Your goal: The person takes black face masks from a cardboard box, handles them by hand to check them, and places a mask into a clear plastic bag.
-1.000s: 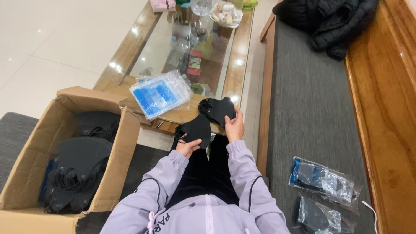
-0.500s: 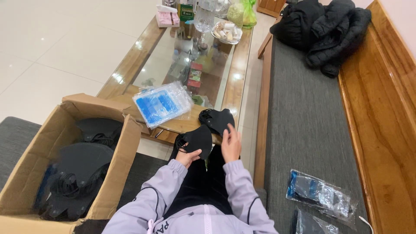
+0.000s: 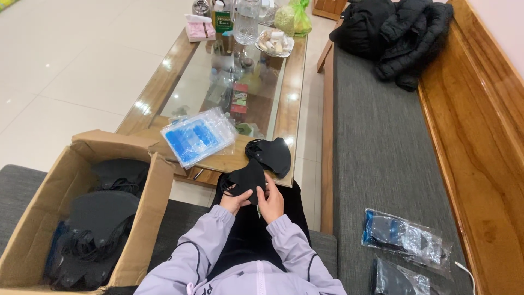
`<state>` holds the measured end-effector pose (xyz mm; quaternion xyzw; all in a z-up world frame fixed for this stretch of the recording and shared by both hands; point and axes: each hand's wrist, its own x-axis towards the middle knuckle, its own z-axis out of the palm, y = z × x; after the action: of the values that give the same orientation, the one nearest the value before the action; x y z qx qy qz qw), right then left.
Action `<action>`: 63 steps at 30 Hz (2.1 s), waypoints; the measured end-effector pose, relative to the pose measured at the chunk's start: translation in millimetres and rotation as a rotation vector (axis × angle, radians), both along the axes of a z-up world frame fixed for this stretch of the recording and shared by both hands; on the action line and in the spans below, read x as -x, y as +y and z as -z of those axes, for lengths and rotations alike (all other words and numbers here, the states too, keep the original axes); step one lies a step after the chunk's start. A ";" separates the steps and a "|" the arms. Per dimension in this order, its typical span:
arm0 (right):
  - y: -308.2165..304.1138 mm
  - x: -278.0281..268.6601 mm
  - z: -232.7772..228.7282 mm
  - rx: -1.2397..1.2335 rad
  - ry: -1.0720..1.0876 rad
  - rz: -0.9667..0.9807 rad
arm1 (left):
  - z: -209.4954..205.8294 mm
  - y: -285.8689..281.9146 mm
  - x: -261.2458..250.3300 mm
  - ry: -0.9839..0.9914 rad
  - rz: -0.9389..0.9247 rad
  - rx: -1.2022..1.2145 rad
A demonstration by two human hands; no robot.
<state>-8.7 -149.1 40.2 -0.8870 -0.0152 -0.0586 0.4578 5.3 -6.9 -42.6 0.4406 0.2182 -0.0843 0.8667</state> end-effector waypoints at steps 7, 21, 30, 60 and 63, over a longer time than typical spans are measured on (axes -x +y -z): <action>0.0 -3.4 -16.0 0.115 -0.355 -0.014 | -1.3 -1.7 1.3 -0.013 0.060 -0.091; 13.5 13.7 -21.3 0.134 -0.480 -0.147 | 6.8 0.6 -4.7 0.021 -0.106 0.055; 6.6 6.8 8.8 0.023 -0.242 -0.023 | 30.0 1.9 -2.3 0.003 -0.036 0.012; -45.3 -106.3 37.8 -0.678 0.182 0.376 | -19.8 7.9 2.5 0.104 -0.121 0.110; -47.8 -109.8 50.3 -0.632 0.190 0.390 | -3.5 9.5 0.6 0.093 -0.117 0.112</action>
<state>101.1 -196.9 -10.1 -0.6898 0.2151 -0.0637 0.6884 4.7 2.6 -39.0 0.3735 0.2785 -0.0662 0.8823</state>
